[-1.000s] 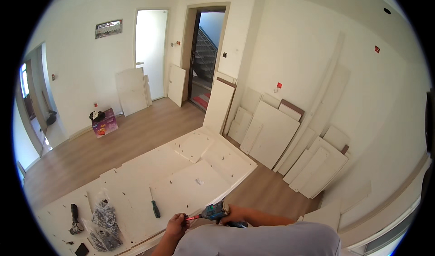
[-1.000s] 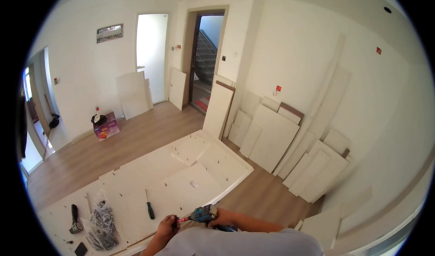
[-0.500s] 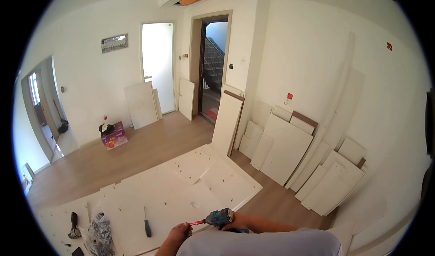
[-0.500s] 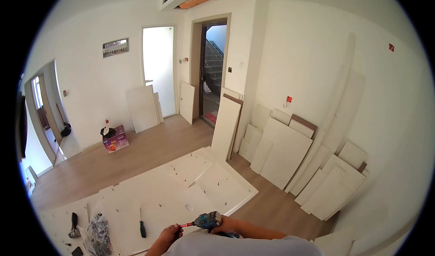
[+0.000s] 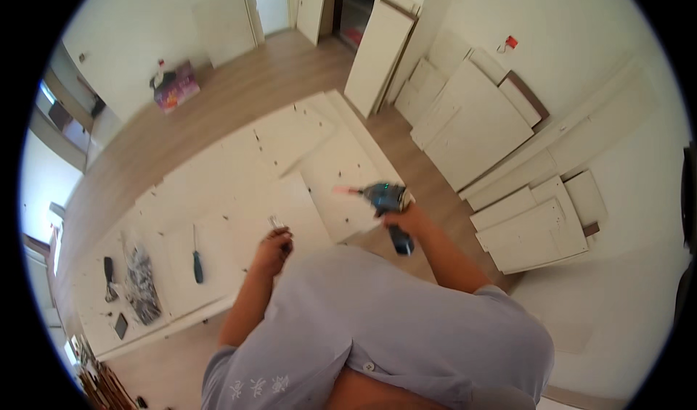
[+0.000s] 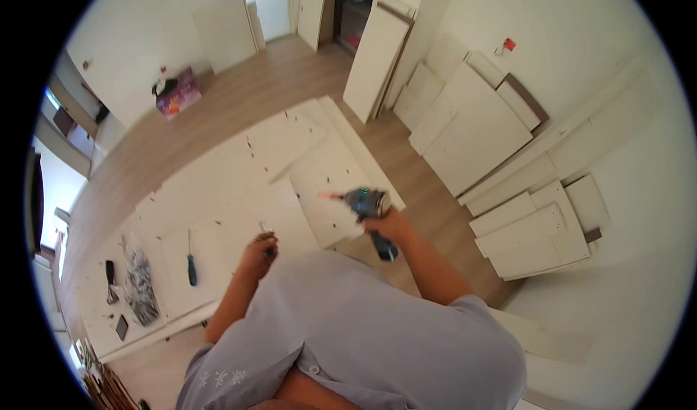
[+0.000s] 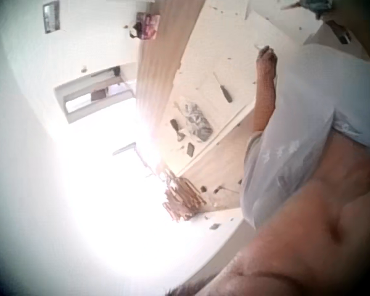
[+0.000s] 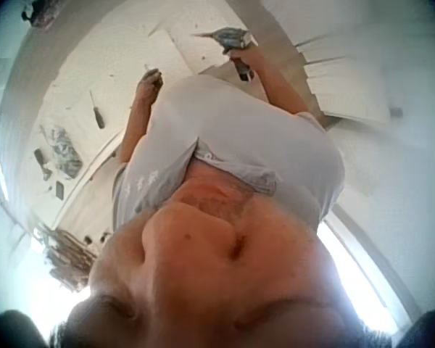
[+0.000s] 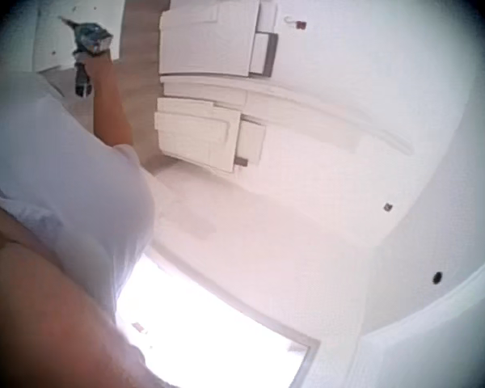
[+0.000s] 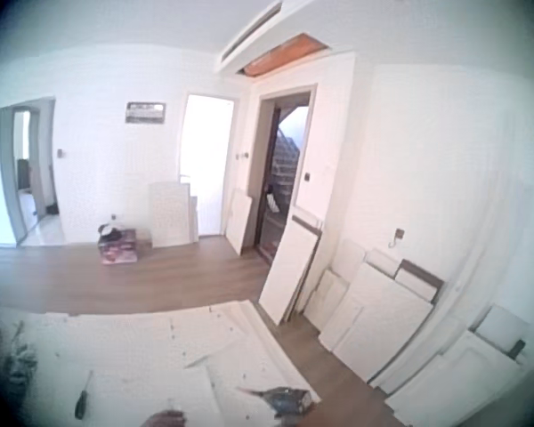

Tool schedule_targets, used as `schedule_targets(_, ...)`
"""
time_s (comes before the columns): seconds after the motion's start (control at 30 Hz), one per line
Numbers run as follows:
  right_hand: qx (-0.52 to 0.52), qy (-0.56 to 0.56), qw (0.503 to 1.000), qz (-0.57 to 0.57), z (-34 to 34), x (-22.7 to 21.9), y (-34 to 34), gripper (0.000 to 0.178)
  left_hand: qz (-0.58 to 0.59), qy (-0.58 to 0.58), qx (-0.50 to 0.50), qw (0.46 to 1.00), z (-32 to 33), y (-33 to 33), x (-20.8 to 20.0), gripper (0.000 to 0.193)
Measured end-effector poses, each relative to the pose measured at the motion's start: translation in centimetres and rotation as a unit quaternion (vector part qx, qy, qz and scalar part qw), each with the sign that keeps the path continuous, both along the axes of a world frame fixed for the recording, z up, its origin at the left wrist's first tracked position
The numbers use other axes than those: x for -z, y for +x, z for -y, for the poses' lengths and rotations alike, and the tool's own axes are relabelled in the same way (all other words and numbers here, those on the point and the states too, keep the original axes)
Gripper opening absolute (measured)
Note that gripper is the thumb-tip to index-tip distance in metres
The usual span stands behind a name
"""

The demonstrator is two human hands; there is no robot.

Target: The person uses a power drill to drive screws into white furniture panels on a table, then picks up and stacks the panels onto a pile on the floor.

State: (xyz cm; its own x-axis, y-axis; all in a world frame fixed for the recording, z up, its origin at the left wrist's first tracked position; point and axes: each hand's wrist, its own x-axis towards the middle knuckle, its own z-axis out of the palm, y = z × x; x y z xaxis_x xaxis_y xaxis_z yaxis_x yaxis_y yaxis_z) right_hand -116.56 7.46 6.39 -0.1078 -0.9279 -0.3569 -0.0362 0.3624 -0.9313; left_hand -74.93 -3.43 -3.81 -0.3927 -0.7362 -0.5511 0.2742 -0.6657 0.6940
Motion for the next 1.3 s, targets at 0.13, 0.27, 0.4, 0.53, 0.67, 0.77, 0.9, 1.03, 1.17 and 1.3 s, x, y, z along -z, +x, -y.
schedule_targets(0.13, 0.163, 0.029, 0.986, 0.022, 3.3, 1.0, -5.0, 0.029, -0.051, 0.121, -0.125, 0.983, -0.5, 2.3, 1.0, 0.025)
schedule_targets(0.27, 0.184, 0.112, 0.976, 0.020, 7.5, 2.2, -7.3, 0.034, 0.008, 0.152, -0.177, 0.972, 0.2, 3.3, 2.4, 0.020)
schedule_targets(0.4, 0.090, 0.138, 0.984, -0.063, 12.2, 2.6, -7.9, 0.029, 0.010, 0.149, -0.194, 0.969, 0.6, 4.0, 3.7, 0.018)
schedule_targets(0.53, -0.080, 0.163, 0.946, -0.269, 17.7, -0.2, -8.7, 0.025, 0.063, 0.118, -0.151, 0.979, 0.5, 3.6, 3.6, 0.021)
schedule_targets(0.67, -0.228, 0.178, 0.849, -0.441, 23.5, -2.5, -6.9, 0.020, 0.150, 0.124, -0.155, 0.969, 0.5, 2.7, 2.9, 0.027)
schedule_targets(0.77, -0.295, 0.210, 0.820, -0.444, 25.7, -3.2, -5.9, 0.015, 0.164, 0.130, -0.145, 0.967, 0.7, 2.2, 2.4, 0.032)
schedule_targets(0.9, -0.301, 0.222, 0.795, -0.478, 26.3, -3.3, -5.9, 0.014, 0.146, 0.132, -0.148, 0.969, 0.9, 2.3, 2.1, 0.035)
schedule_targets(1.03, -0.294, 0.226, 0.807, -0.459, 26.0, -3.4, -6.4, 0.015, 0.142, 0.127, -0.149, 0.970, 0.9, 2.4, 2.1, 0.036)
schedule_targets(1.17, -0.290, 0.230, 0.805, -0.464, 25.5, -3.7, -6.3, 0.018, 0.142, 0.121, -0.155, 0.970, 0.8, 2.4, 2.4, 0.037)
schedule_targets(1.3, -0.285, 0.198, 0.834, -0.429, 25.0, -5.0, -6.3, 0.019, 0.136, 0.108, -0.173, 0.970, 0.2, 2.6, 3.1, 0.035)
